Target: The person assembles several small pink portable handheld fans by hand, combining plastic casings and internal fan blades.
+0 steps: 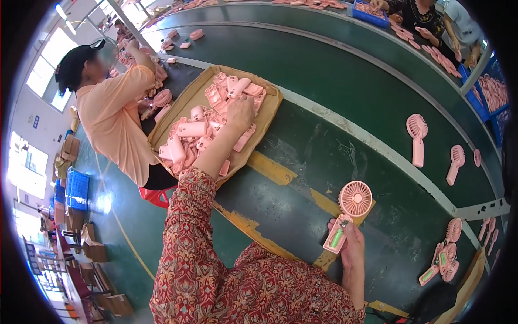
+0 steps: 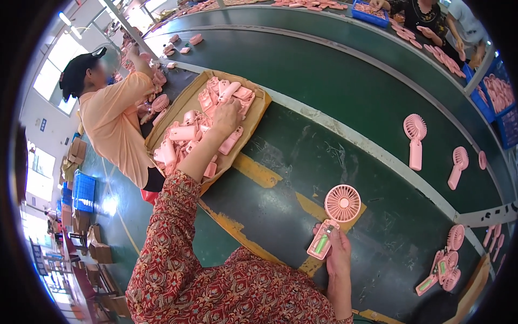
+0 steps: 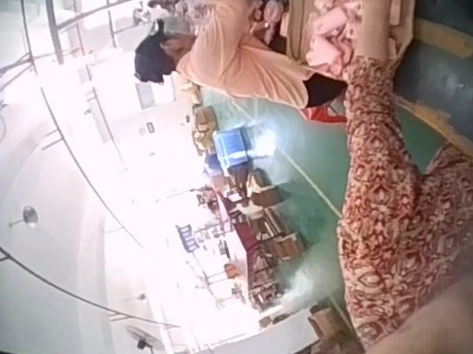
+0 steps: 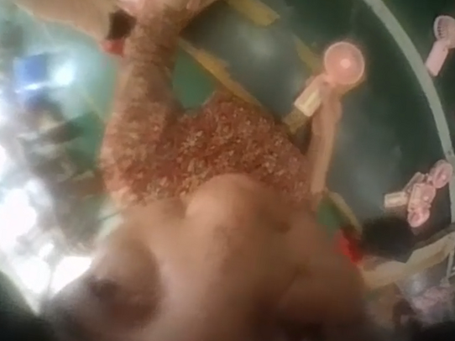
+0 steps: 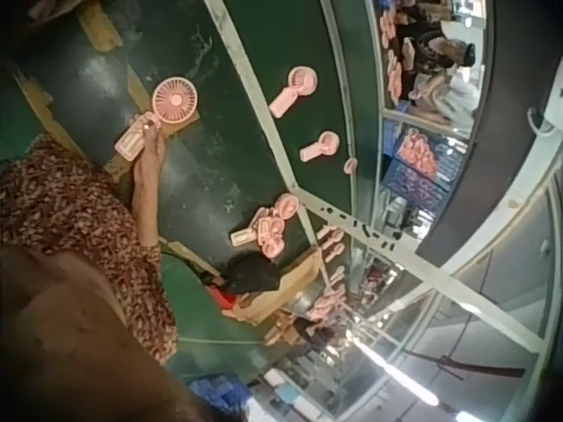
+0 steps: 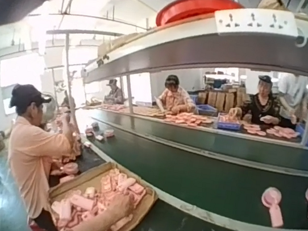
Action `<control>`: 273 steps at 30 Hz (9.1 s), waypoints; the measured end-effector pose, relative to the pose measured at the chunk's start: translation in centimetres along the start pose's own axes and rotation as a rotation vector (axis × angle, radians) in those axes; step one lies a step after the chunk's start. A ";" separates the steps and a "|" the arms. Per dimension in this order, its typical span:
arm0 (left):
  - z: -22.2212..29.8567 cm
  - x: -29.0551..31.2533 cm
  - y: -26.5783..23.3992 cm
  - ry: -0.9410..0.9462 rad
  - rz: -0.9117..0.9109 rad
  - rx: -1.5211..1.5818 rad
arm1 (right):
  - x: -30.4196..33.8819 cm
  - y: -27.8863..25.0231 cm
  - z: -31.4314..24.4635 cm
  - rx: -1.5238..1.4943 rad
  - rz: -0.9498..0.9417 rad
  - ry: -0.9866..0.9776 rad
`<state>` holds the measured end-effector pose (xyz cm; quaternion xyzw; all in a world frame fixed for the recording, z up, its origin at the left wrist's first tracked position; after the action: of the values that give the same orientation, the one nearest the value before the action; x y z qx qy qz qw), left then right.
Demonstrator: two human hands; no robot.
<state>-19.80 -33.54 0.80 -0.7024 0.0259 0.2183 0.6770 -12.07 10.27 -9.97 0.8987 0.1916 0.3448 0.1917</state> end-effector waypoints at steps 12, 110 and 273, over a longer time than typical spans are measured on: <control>5.1 2.0 -8.7 -0.132 0.146 0.333 | -0.1 -0.6 0.0 -0.036 0.037 -0.002; 21.5 12.1 3.7 -0.055 -0.043 1.408 | -1.4 -0.8 0.7 -0.101 -0.111 -0.070; 40.3 2.0 1.6 0.251 -0.647 1.329 | 25.7 -22.6 -30.4 0.286 0.764 -1.077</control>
<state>-29.50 5.64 -0.86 -0.1378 0.0216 -0.1352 0.9810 -20.28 48.22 14.24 0.9663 -0.2181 -0.1365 0.0041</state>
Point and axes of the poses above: each hand's wrist, its own x-axis away from the middle knuckle, its own y-axis out of the palm, z = x × y, the point moved 10 cm from there along -x, towards the middle knuckle, and after that the axes turned 6 degrees about y, right-handed, at the moved point
